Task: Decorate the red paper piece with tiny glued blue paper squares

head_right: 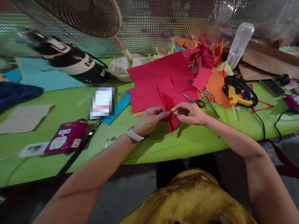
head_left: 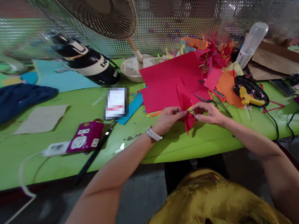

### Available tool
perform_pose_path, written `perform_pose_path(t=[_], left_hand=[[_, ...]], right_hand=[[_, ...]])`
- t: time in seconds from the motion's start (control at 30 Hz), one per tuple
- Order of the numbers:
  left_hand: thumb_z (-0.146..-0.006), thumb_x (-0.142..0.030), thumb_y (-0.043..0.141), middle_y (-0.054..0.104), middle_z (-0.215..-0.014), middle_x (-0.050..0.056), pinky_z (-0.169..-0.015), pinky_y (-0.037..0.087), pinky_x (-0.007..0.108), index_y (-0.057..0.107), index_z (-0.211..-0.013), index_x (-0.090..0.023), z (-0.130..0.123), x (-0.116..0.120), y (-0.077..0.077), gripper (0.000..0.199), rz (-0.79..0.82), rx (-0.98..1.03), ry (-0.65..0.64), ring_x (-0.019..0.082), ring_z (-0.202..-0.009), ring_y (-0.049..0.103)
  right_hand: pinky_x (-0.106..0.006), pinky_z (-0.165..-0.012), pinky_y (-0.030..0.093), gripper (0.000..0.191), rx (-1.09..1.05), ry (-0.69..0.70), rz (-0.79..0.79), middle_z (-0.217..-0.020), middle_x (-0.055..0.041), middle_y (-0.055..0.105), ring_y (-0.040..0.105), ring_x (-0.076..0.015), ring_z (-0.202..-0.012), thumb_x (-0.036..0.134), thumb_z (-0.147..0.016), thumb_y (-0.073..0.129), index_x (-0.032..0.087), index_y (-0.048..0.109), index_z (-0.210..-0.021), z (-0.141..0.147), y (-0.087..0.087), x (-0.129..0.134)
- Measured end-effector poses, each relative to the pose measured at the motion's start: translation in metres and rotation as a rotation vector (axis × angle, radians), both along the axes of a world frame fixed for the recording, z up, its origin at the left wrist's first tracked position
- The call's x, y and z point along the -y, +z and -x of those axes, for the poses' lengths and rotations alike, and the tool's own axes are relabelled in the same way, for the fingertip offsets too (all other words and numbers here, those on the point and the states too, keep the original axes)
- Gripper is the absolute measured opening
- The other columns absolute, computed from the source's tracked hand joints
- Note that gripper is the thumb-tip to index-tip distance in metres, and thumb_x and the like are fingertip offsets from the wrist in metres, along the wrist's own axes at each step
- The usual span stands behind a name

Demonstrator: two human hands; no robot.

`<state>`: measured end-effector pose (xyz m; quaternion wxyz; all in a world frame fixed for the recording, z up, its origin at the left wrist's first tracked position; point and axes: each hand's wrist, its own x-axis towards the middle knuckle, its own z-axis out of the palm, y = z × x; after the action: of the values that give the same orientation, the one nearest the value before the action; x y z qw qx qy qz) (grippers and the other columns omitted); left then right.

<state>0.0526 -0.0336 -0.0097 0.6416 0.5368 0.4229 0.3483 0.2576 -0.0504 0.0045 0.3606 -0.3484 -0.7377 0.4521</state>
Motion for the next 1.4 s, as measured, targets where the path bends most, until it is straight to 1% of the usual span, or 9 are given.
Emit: perform_pose_path(t=[0.1, 0.23, 0.4, 0.63, 0.83, 0.97, 1.07, 1.27, 1.4], left_hand=[[-0.063, -0.046, 0.078, 0.06, -0.058, -0.002, -0.055, 0.043, 0.024, 0.059, -0.058, -0.016, -0.0009, 0.0016, -0.001, 0.037, -0.065, -0.043, 0.02, 0.01, -0.054, 0.054], [-0.064, -0.047, 0.078, 0.059, -0.057, -0.002, -0.055, 0.041, 0.024, 0.057, -0.057, -0.016, -0.0014, 0.0027, -0.001, 0.038, -0.1, -0.065, 0.035, 0.01, -0.055, 0.053], [-0.064, -0.045, 0.078, 0.059, -0.058, -0.002, -0.054, 0.04, 0.023, 0.058, -0.058, -0.016, -0.0016, 0.0033, 0.0008, 0.036, -0.091, -0.052, 0.028, 0.01, -0.055, 0.052], [-0.061, -0.045, 0.079, 0.055, -0.055, -0.003, -0.054, 0.039, 0.024, 0.055, -0.056, -0.016, -0.0018, 0.0021, 0.0004, 0.038, -0.042, -0.027, 0.034, 0.009, -0.053, 0.05], [-0.058, -0.043, 0.081, 0.057, -0.055, -0.003, -0.057, 0.042, 0.024, 0.054, -0.053, -0.017, -0.0012, 0.0008, 0.0001, 0.038, 0.017, 0.03, 0.018, 0.009, -0.054, 0.051], [-0.057, -0.043, 0.081, 0.06, -0.056, -0.003, -0.057, 0.043, 0.024, 0.057, -0.055, -0.017, -0.001, -0.0004, 0.0015, 0.035, 0.034, 0.035, 0.017, 0.01, -0.054, 0.053], [-0.057, -0.042, 0.081, 0.059, -0.054, -0.003, -0.054, 0.043, 0.024, 0.056, -0.053, -0.017, -0.0004, -0.0015, 0.0009, 0.036, 0.028, 0.024, 0.023, 0.01, -0.053, 0.052], [-0.058, -0.043, 0.081, 0.063, -0.059, -0.001, -0.057, 0.045, 0.024, 0.06, -0.058, -0.016, 0.0002, -0.0016, -0.0018, 0.034, 0.047, 0.043, 0.03, 0.01, -0.056, 0.055], [-0.06, -0.043, 0.081, 0.063, -0.059, -0.001, -0.058, 0.045, 0.024, 0.06, -0.057, -0.016, 0.0002, -0.0013, -0.002, 0.034, -0.007, 0.014, 0.046, 0.011, -0.057, 0.055]], right_hand=[[-0.023, -0.055, 0.046, 0.016, -0.006, -0.046, 0.136, -0.067, 0.002, 0.057, 0.057, -0.0099, -0.057, 0.032, -0.085, 0.053, 0.016, 0.054, -0.084, 0.0009, 0.0012, -0.0003], [-0.022, -0.051, 0.039, 0.027, 0.141, -0.008, 0.154, -0.056, 0.0032, 0.051, 0.051, -0.0099, -0.052, 0.037, -0.089, 0.049, 0.018, 0.049, -0.07, 0.0046, -0.0015, -0.0009], [-0.023, -0.05, 0.041, 0.022, 0.136, 0.022, 0.252, -0.056, 0.004, 0.05, 0.054, -0.0109, -0.048, 0.033, -0.089, 0.046, 0.019, 0.047, -0.072, 0.0077, -0.002, 0.0004], [-0.023, -0.053, 0.04, 0.018, 0.122, 0.052, 0.216, -0.058, 0.0042, 0.049, 0.051, -0.0101, -0.051, 0.027, -0.089, 0.044, 0.018, 0.047, -0.074, 0.0081, 0.001, 0.0012], [-0.023, -0.053, 0.039, 0.015, 0.078, 0.09, 0.239, -0.06, 0.0041, 0.05, 0.048, -0.0096, -0.054, 0.024, -0.088, 0.043, 0.018, 0.047, -0.075, 0.0082, 0.0033, 0.0015], [-0.024, -0.057, 0.042, 0.013, 0.063, 0.134, 0.28, -0.063, 0.0036, 0.05, 0.05, -0.0103, -0.058, 0.022, -0.09, 0.041, 0.019, 0.047, -0.079, 0.0072, 0.0041, 0.0012], [-0.025, -0.06, 0.044, 0.013, 0.036, 0.166, 0.262, -0.065, 0.003, 0.052, 0.051, -0.0107, -0.061, 0.022, -0.09, 0.041, 0.019, 0.047, -0.079, 0.0056, 0.0033, 0.0005], [-0.025, -0.058, 0.042, 0.018, 0.05, 0.135, 0.317, -0.062, 0.0023, 0.054, 0.052, -0.011, -0.058, 0.021, -0.091, 0.038, 0.018, 0.048, -0.077, 0.0046, 0.0002, -0.0008], [-0.022, -0.052, 0.04, 0.017, 0.074, 0.07, 0.253, -0.061, 0.0043, 0.051, 0.05, -0.0089, -0.054, 0.027, -0.09, 0.045, 0.018, 0.048, -0.075, 0.0061, -0.001, -0.0004]])
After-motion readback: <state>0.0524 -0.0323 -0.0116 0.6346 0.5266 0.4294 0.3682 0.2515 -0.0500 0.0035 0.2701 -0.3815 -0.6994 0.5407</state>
